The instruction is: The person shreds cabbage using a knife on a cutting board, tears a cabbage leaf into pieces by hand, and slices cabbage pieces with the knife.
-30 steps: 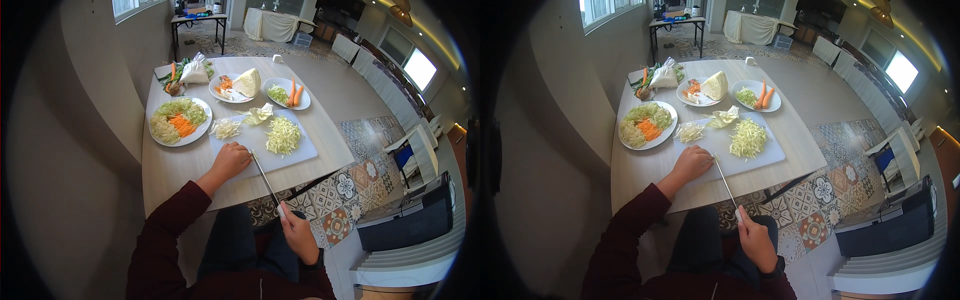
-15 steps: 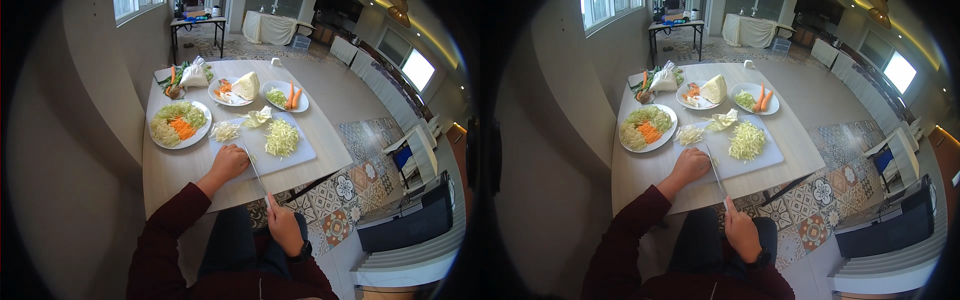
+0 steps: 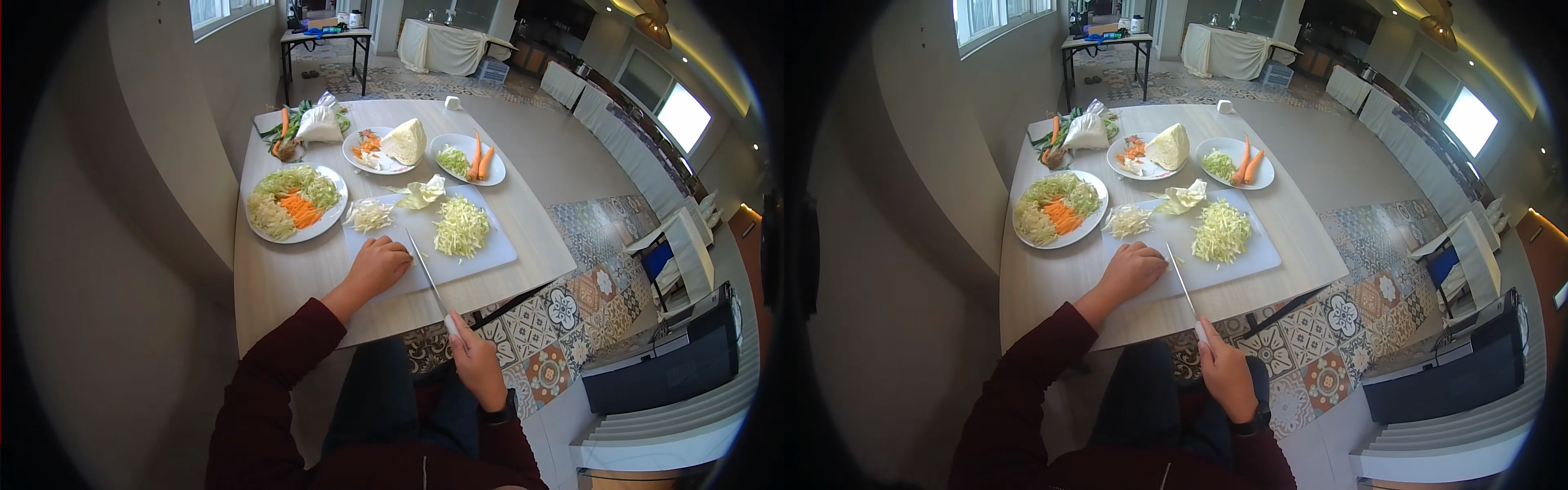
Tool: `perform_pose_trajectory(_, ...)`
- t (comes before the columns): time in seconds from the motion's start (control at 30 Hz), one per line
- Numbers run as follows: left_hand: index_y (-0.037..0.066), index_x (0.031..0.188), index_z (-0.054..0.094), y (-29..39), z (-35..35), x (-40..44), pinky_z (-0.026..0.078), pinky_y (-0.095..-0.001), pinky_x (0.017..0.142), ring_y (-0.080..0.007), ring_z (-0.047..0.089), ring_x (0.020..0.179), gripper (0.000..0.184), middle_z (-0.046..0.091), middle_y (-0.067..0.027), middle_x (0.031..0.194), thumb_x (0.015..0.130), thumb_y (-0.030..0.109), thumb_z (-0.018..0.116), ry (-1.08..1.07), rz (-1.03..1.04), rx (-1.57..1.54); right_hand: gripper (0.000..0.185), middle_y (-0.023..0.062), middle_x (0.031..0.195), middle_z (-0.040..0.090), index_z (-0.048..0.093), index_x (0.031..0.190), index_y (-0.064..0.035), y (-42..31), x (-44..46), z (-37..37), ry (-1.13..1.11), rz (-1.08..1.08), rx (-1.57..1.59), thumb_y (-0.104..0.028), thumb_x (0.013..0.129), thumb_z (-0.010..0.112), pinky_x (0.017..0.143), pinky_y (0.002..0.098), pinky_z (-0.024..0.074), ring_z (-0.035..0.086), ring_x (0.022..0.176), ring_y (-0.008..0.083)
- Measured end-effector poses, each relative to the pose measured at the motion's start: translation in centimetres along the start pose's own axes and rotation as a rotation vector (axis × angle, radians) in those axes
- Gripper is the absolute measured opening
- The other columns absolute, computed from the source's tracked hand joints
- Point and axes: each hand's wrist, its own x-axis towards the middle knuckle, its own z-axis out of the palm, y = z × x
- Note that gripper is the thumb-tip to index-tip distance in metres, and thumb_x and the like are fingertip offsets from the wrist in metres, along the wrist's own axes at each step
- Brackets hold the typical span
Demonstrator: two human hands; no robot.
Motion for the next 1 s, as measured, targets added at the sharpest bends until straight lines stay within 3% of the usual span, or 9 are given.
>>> perform_pose_trajectory(0.2, 0.014, 0.085, 0.075, 0.2, 0.0, 0.1, 0.044, -0.0350, 0.078, -0.0178, 0.062, 0.091, 0.009, 0.072, 0.0035, 0.093, 0.083, 0.019, 0.069, 0.002, -0.005, 0.022, 0.043, 0.0323, 0.096, 0.064, 0.052, 0.140, -0.0036, -1.0, -0.1, -0.4, -0.072, 0.134, 0.039, -0.014, 0.098, 0.052, 0.072, 0.0418, 0.0514, 0.066, 0.087, 0.0446)
perform_pose_trajectory(0.6, 0.013, 0.086, 0.075, 0.2, 0.0, 0.1, 0.044, -0.0354, 0.077, -0.0188, 0.062, 0.090, 0.009, 0.072, 0.0030, 0.093, 0.084, 0.019, 0.068, 0.003, 0.002, 0.042, 0.044, 0.0282, 0.080, 0.062, 0.052, 0.139, -0.0020, 0.0, -0.8, 1.1, 0.028, -0.069, -0.040, -0.013, 0.097, 0.053, 0.068, 0.0474, 0.0489, 0.064, 0.076, 0.0433)
perform_pose_trajectory(1.0, 0.013, 0.085, 0.075, 0.2, 0.0, 0.1, 0.044, -0.0357, 0.077, -0.0190, 0.061, 0.091, 0.008, 0.071, 0.0029, 0.092, 0.083, 0.017, 0.068, 0.005, -0.007, 0.018, 0.046, 0.0268, 0.074, 0.061, 0.048, 0.141, 0.0015, -1.4, -3.3, 0.7, -0.018, -0.023, -0.142, -0.011, 0.096, 0.053, 0.065, 0.0506, 0.0478, 0.062, 0.071, 0.0437)
